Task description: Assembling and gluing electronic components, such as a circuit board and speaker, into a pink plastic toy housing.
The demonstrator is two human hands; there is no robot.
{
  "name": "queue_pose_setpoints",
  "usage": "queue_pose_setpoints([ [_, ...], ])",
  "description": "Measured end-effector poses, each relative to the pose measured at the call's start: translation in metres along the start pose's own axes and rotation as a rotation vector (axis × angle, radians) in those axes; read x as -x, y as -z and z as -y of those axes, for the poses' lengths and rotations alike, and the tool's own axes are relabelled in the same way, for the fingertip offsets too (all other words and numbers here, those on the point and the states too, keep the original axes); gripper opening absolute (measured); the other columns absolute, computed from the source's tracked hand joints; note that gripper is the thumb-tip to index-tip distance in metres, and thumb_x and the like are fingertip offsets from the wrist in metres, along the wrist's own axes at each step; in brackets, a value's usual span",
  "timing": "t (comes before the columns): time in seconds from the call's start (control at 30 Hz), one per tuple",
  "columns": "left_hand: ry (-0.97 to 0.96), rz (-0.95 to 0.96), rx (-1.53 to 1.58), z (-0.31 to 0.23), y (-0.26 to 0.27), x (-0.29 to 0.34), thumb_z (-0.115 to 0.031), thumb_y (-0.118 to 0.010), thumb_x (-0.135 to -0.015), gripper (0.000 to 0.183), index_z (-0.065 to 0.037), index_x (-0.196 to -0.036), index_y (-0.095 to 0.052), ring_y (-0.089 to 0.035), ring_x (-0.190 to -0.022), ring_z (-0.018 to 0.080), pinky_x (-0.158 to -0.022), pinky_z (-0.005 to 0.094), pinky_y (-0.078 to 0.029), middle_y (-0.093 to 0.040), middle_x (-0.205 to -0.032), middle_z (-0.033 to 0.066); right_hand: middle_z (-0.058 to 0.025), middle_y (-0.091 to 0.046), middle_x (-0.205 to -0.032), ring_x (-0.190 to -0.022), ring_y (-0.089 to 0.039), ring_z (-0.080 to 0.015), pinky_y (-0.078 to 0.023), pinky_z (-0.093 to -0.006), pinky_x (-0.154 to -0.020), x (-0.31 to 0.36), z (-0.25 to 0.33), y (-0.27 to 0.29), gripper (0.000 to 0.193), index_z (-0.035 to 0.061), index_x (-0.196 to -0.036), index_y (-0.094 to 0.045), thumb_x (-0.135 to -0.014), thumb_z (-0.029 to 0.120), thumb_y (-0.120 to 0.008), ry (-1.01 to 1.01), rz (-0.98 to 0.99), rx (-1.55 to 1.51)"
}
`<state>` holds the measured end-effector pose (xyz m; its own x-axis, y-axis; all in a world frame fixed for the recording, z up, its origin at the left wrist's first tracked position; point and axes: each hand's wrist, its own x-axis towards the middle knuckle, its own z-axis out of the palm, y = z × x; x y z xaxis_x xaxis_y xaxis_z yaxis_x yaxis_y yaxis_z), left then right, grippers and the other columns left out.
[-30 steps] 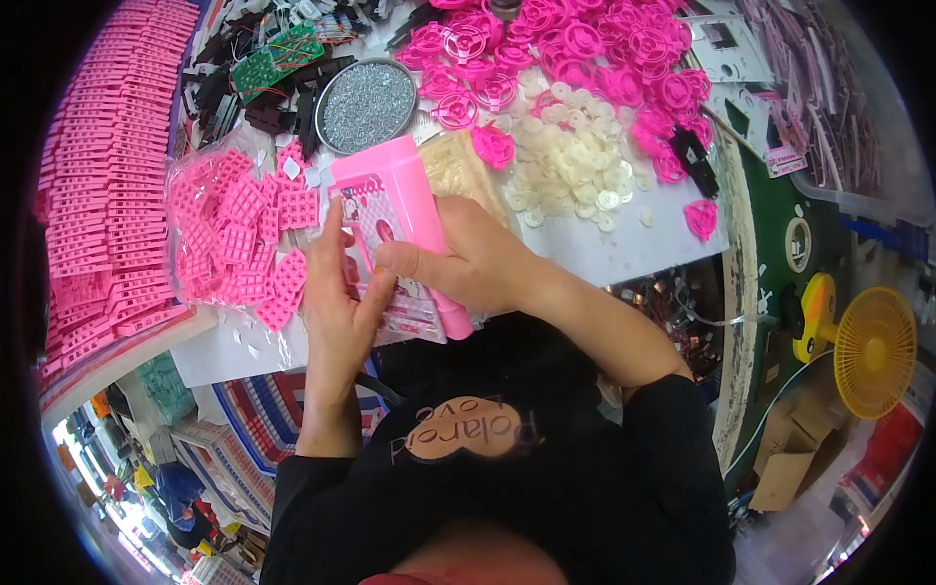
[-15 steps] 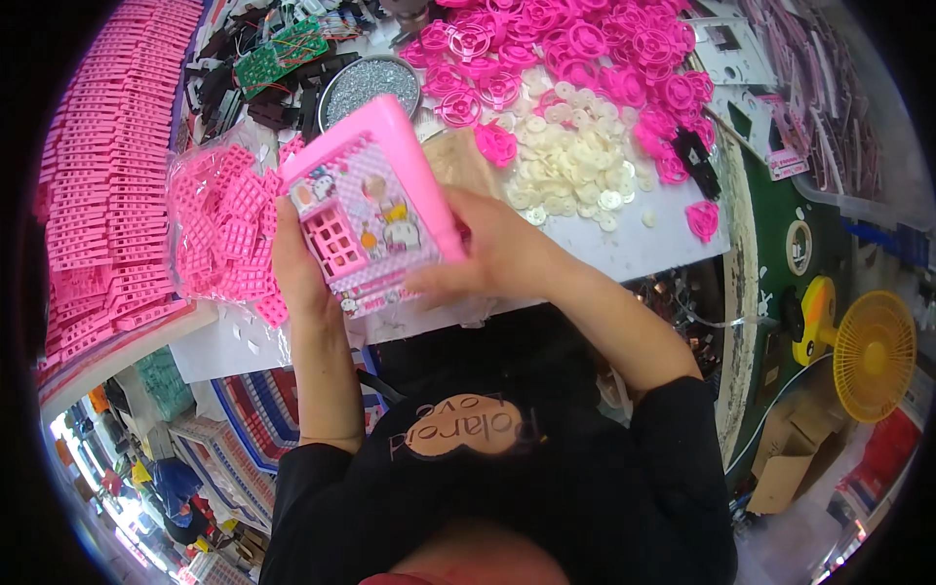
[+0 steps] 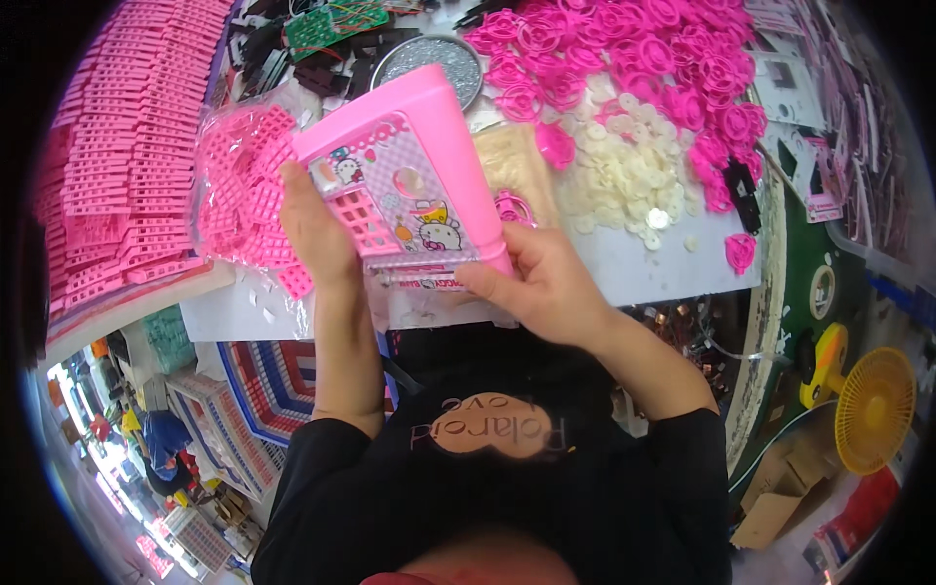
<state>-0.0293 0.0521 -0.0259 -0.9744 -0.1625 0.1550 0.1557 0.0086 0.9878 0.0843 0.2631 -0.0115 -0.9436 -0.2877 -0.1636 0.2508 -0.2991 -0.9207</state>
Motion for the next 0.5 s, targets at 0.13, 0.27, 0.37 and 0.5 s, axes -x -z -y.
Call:
queue_pose_setpoints([
  [0.13,0.021,0.037,0.005,-0.01,-0.005,-0.005,-0.038,-0.038,-0.113,0.049,-0.001,-0.101,-0.067,-0.052,-0.077,0.006,-0.067,0.0248,-0.042,-0.061,-0.083,-0.0011,-0.0112,-0.07,-0.123,-0.107,-0.067,-0.0142,-0.057,-0.0298,-0.09,0.001,-0.003,-0.005,0.036,-0.008,-0.134,-0.057,-0.101,0.006,-0.064,0.128,-0.03,0.096],
  [0.27,0.436,-0.031,0.387,-0.019,-0.015,0.002,-0.045,-0.034,-0.113,0.057,0.0,-0.101,-0.068,-0.055,-0.081,0.0073,-0.072,0.0268,-0.044,-0.065,-0.084,0.0026,-0.0117,-0.07,-0.123,-0.109,-0.066,-0.014,-0.055,-0.029,-0.091,-0.004,-0.003,0.003,0.038,-0.0068,-0.136,-0.056,-0.101,0.007,-0.064,0.146,-0.109,-0.088],
  [0.37,0.109,-0.031,-0.072,0.015,-0.004,0.041,-0.038,-0.032,-0.113,0.054,0.002,-0.097,-0.066,-0.059,-0.081,0.0106,-0.073,0.0299,-0.047,-0.07,-0.088,0.0088,-0.0122,-0.069,-0.124,-0.11,-0.066,-0.0146,-0.054,-0.0295,-0.094,-0.003,-0.006,0.003,0.039,-0.0064,-0.137,-0.056,-0.102,0.006,-0.063,0.144,-0.111,-0.153],
  [0.5,-0.084,0.145,-0.101,0.007,0.0,0.037,-0.029,-0.037,-0.112,0.045,0.002,-0.094,-0.065,-0.058,-0.073,0.0111,-0.065,0.0315,-0.047,-0.069,-0.081,0.0078,-0.0123,-0.069,-0.124,-0.111,-0.065,-0.0154,-0.054,-0.0308,-0.096,-0.004,-0.01,0.005,0.037,-0.0062,-0.135,-0.058,-0.101,0.007,-0.064,0.147,-0.077,-0.11],
])
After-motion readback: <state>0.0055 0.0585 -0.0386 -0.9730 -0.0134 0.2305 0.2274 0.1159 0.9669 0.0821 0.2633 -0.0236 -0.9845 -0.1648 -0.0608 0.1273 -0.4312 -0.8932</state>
